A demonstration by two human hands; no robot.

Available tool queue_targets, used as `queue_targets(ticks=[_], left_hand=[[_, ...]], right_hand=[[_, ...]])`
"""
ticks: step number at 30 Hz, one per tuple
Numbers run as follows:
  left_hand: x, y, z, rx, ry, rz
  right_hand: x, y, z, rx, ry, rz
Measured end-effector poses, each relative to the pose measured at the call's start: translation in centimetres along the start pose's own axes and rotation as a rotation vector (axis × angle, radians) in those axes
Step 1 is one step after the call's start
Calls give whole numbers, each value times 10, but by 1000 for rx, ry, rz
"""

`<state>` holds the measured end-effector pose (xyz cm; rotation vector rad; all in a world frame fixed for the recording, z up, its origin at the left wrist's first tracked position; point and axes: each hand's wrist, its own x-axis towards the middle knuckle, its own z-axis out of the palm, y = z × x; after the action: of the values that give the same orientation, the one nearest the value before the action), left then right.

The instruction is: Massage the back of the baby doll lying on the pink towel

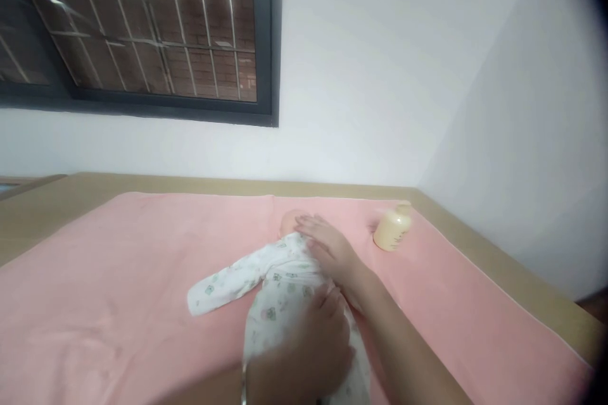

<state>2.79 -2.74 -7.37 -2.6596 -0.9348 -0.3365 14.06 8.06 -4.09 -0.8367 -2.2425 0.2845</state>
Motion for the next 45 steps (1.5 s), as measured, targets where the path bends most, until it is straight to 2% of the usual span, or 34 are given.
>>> queue_targets(ticks=[3,6,11,15,21,25,30,34,38,43,45], left_hand=[[1,2,8,-24,11,19],[1,1,9,-30,14,-8],[1,-1,8,-71,-33,-26],[2,0,9,-102,-49,-17],[1,0,12,-98,-27,-15],[2,1,7,-118,-34,-37],[3,1,0,-93,-84,-48],[2,1,1,-113,-85,-48],[2,1,2,-101,-74,-59],[1,1,6,-102,-50,-27],[0,1,9,-91,-32,-30]], right_hand=[[0,7,26,-53,-159,-71],[-2,3,34,-128,-249,-62],[-2,-7,27,-194,-188,-64],[-2,-1,32,-180,-227,-79],[-3,10,43,-127,16,-129],[-2,9,43,-135,-93,-162],[-3,4,38,-171,-58,-128],[-3,1,34,-186,-194,-142],[-3,4,33,-202,-153,-117],[-4,5,34,-184,-214,-110],[-4,3,35,-197,-158,-107]])
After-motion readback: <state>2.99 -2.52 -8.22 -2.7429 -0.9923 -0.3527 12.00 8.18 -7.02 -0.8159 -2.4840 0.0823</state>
